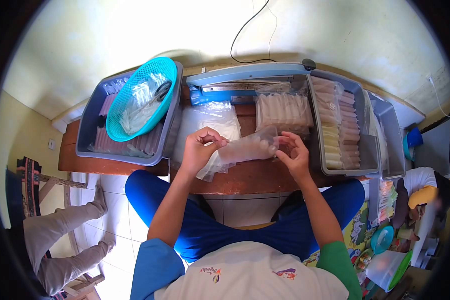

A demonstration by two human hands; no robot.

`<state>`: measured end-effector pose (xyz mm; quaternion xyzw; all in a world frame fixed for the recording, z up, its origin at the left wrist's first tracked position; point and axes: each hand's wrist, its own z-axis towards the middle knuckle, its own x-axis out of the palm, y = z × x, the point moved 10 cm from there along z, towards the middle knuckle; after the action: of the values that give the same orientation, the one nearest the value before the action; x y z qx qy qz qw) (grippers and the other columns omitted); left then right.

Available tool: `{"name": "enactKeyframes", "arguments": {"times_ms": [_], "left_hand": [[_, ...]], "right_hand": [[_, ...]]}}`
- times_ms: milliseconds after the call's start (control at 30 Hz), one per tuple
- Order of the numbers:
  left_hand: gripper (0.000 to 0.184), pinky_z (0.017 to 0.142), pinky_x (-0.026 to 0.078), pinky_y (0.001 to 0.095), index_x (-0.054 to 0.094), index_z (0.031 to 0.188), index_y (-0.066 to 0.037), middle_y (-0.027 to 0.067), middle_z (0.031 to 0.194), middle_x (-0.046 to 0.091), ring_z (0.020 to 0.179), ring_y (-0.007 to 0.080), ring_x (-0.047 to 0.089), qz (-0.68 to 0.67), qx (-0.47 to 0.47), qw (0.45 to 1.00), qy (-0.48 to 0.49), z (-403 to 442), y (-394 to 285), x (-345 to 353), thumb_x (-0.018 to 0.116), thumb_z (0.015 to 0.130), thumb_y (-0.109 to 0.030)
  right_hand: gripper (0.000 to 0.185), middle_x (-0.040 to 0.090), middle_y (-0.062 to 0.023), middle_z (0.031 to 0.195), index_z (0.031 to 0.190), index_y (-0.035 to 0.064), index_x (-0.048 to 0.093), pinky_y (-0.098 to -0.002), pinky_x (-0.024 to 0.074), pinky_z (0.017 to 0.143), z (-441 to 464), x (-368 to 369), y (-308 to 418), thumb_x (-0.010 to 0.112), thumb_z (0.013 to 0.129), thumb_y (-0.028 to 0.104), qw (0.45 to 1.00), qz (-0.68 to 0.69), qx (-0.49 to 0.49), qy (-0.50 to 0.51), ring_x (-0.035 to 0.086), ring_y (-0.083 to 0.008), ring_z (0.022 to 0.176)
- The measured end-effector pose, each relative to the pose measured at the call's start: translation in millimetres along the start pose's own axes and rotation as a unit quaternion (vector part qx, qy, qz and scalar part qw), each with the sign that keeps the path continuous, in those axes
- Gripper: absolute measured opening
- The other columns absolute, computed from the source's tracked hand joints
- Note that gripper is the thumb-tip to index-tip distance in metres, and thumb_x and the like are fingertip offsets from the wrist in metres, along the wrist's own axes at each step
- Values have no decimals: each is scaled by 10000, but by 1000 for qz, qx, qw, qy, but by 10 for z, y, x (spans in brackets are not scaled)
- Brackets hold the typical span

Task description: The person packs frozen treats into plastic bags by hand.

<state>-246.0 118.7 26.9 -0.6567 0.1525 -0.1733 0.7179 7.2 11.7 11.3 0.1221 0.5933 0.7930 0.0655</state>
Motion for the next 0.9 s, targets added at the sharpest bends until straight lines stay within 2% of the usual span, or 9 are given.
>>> {"name": "enactKeyframes", "arguments": {"times_ms": [100,267,400,467,600,700,800,867,900], "left_hand": [[141,795,545,267,611,811,-9,103,848,729,853,134,696,-21,-2,1000,1,-8,7,7,700,819,99],[156,788,555,267,624,829,3,116,858,726,858,150,702,-61,-4,998,18,-16,-5,45,692,799,140],[155,790,559,272,626,827,5,120,859,726,860,152,703,-40,16,998,37,17,-29,114,688,799,144],[190,1033,465,411,613,807,-30,107,811,723,841,186,713,-29,11,999,14,2,-34,77,679,792,147],[196,1029,469,422,608,788,-38,106,813,725,832,183,712,-39,53,998,-17,-35,-62,-62,681,791,144],[223,1002,492,409,582,754,-43,111,796,722,820,183,710,-26,95,995,-19,-85,-150,-76,682,784,155],[206,967,516,355,647,892,-3,118,950,713,837,180,701,-80,55,995,-8,-128,-47,-21,687,775,162],[401,942,526,309,642,1157,22,115,1144,650,970,172,667,-42,-15,999,-19,-142,-13,14,688,782,155],[401,942,526,309,642,1157,22,115,1144,650,970,172,667,-41,-14,999,-19,-143,-7,14,688,782,155]], "right_hand": [[255,672,-100,1104,1097,-19,628,-292,460,950,-32,-40,-301,692,850,-24,993,-86,73,39,614,-158,1054],[183,705,-37,957,986,-4,688,-280,503,838,89,24,-53,748,813,4,999,-23,-4,-41,639,-128,874],[145,704,-30,926,958,-13,684,-272,497,815,182,189,-37,736,824,5,994,-106,-32,3,632,-119,830],[111,703,-39,941,956,-15,673,-255,480,823,169,132,-242,711,858,20,985,-168,11,38,620,-108,869],[85,703,-43,934,960,-15,674,-245,473,837,121,-27,-223,679,905,50,994,-87,69,-9,614,-103,897],[102,713,-59,957,947,-6,660,-243,477,835,12,10,-35,631,958,91,998,-59,-4,-3,617,-105,911],[122,717,-90,1011,957,3,619,-256,476,860,-93,25,-142,581,993,113,999,-30,17,-4,624,-121,940],[117,714,-113,1054,966,15,576,-262,471,879,-122,68,-118,542,1013,117,1000,-13,-3,2,627,-128,965],[117,714,-113,1054,966,15,576,-262,471,879,-130,68,-133,542,1013,117,1000,-12,-4,2,627,-128,965]]}}
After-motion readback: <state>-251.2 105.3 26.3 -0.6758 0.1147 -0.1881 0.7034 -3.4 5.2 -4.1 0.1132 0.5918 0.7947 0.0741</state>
